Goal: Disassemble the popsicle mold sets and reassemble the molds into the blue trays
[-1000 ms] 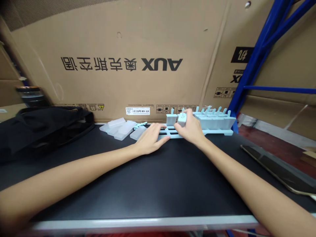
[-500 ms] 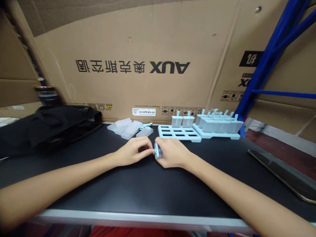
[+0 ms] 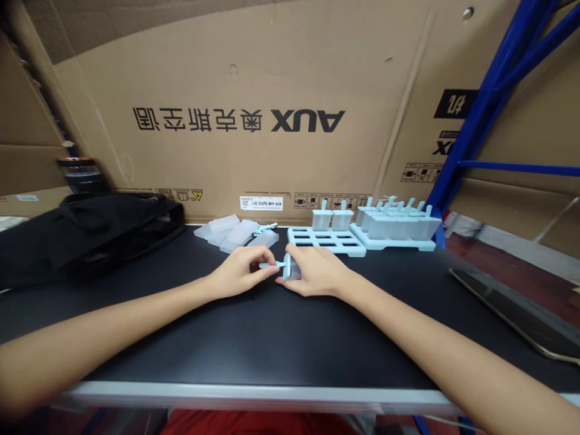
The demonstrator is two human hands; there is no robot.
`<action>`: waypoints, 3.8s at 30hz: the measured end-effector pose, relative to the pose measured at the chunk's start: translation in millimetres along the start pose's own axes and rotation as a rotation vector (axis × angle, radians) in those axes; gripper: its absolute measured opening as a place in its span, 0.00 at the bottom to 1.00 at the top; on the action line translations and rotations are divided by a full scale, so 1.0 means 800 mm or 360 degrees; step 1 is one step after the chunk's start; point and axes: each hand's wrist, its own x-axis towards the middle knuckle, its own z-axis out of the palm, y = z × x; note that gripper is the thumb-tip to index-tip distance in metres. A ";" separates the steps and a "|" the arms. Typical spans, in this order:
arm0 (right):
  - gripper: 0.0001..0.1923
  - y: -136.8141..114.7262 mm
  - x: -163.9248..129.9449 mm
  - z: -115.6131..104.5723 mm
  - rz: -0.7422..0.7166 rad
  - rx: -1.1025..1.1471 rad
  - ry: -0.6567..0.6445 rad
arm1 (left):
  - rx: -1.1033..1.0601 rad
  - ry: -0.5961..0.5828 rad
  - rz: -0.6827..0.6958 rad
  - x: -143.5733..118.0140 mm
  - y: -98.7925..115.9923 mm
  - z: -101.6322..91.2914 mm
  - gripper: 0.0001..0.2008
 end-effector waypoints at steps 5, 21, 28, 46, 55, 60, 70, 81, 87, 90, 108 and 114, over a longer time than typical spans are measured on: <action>0.21 0.011 0.001 0.005 0.0004 -0.0079 -0.0031 | 0.0023 0.0201 -0.0009 0.005 -0.008 -0.012 0.09; 0.29 0.015 0.003 0.009 0.0088 -0.0051 -0.0082 | 0.0498 0.0217 -0.0052 0.005 -0.034 -0.029 0.08; 0.24 0.021 0.003 0.016 0.0068 -0.0202 -0.0066 | 0.1042 -0.0050 0.0005 0.001 -0.015 -0.029 0.07; 0.05 0.030 0.006 0.010 -0.0273 0.0059 0.0094 | 0.1092 -0.0307 0.0118 0.006 -0.014 -0.028 0.05; 0.06 0.034 0.008 -0.001 -0.0463 -0.0131 0.0032 | 0.1016 -0.0047 -0.0145 0.132 -0.082 -0.108 0.07; 0.07 0.031 0.005 -0.003 -0.0502 -0.0197 0.0053 | 0.1168 -0.0179 -0.0330 0.161 -0.124 -0.127 0.09; 0.06 0.046 0.092 -0.015 -0.0088 0.0034 0.0199 | 0.1554 0.0029 -0.0205 0.092 -0.069 -0.096 0.10; 0.16 0.011 0.211 -0.024 0.0295 0.0270 0.0068 | 0.1594 -0.0236 0.0730 0.019 -0.039 -0.017 0.10; 0.26 0.029 0.168 -0.026 0.0400 0.0428 -0.0172 | 0.1489 -0.0151 0.0462 0.018 -0.042 -0.019 0.10; 0.22 0.039 0.155 -0.023 0.0404 0.0505 -0.0254 | 0.1461 -0.0158 0.0414 0.017 -0.041 -0.020 0.10; 0.30 0.020 0.168 0.025 0.0315 0.0473 -0.0036 | 0.1462 0.0014 0.0545 0.015 -0.043 -0.024 0.10; 0.26 0.041 0.128 0.020 0.0216 0.0310 0.0109 | 0.1421 -0.0030 0.0401 0.015 -0.047 -0.026 0.09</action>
